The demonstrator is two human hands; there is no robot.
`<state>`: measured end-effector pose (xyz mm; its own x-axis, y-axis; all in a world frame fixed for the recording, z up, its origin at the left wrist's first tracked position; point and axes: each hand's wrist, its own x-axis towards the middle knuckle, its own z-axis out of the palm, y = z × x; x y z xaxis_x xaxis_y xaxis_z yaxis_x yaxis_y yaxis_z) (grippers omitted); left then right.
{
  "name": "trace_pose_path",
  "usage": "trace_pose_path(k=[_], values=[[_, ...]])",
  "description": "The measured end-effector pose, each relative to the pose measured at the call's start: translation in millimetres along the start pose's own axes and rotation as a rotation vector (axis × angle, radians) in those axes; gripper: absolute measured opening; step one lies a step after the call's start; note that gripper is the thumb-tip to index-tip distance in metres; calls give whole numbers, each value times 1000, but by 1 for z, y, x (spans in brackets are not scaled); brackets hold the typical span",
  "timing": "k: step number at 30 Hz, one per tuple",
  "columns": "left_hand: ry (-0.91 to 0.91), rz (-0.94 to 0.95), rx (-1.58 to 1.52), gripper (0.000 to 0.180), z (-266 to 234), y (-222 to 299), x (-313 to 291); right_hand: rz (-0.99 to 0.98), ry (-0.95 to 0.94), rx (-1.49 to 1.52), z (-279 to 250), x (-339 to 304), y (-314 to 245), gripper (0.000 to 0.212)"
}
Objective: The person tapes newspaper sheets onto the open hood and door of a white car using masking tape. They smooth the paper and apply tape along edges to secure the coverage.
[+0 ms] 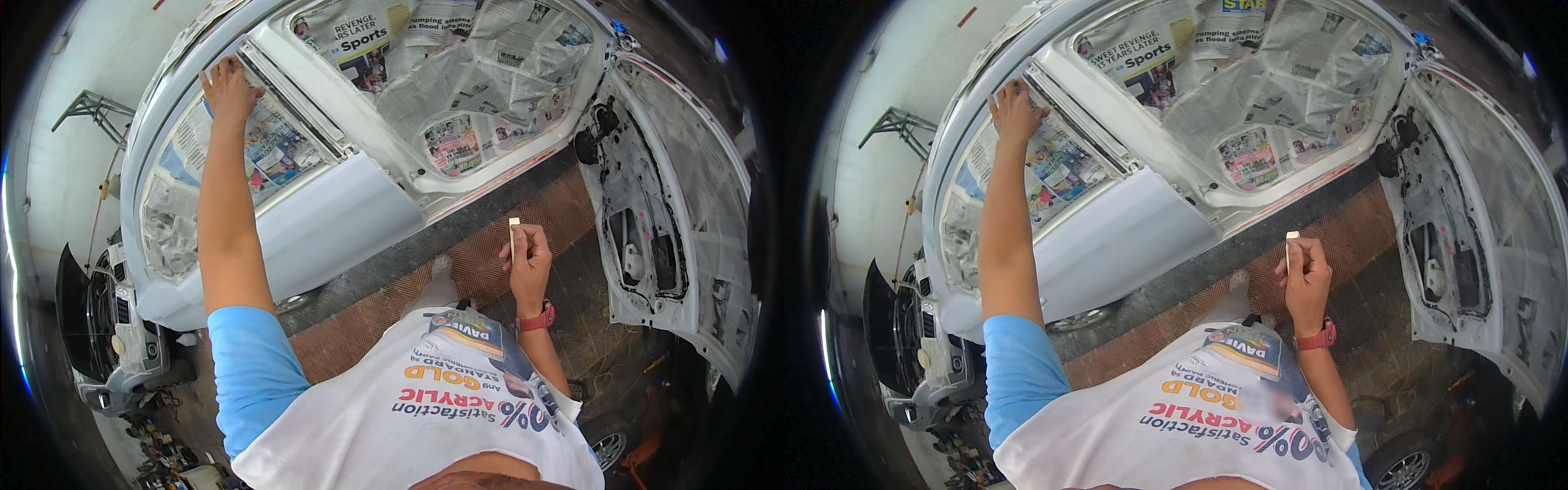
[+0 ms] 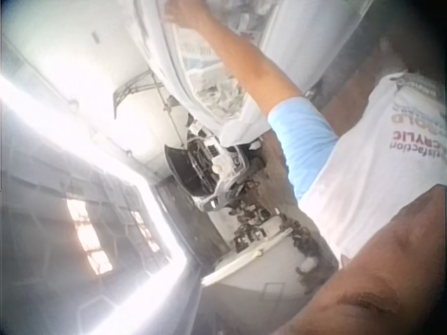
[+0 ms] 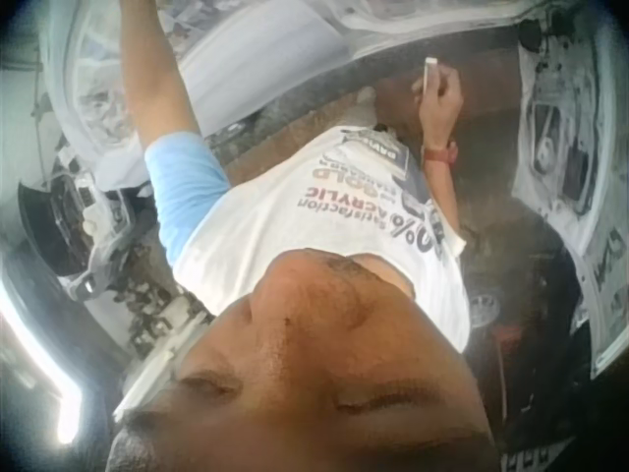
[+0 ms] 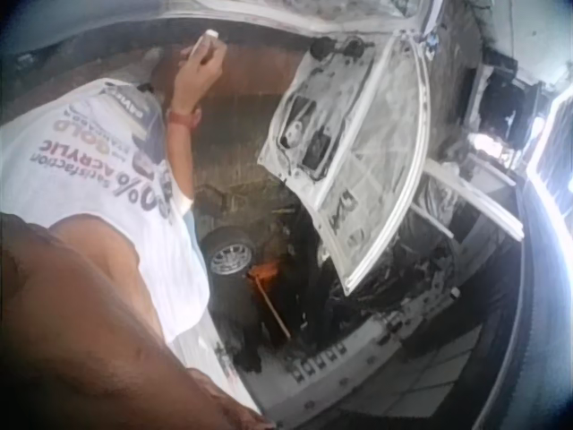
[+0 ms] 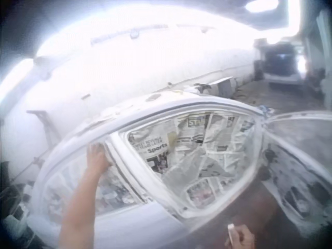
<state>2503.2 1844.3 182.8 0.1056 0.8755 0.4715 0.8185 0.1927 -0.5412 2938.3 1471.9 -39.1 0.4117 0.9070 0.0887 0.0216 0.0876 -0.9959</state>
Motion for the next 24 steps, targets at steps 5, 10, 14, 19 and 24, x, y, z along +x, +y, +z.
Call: trace_pose_path(k=[5,10,14,19,24], values=[[25,29,-110,114,13,10,4,42,75,-23,-19,7,3,20],[117,-27,-130,105,32,17,-12,99,161,43,-45,30,10,21],[406,12,-567,93,-2,127,-91,156,307,191,-77,57,26,28],[-113,383,-1552,73,-65,337,-201,289,512,160,-123,97,55,52],[109,596,-2122,70,-134,357,-19,439,575,120,-188,129,100,63]])
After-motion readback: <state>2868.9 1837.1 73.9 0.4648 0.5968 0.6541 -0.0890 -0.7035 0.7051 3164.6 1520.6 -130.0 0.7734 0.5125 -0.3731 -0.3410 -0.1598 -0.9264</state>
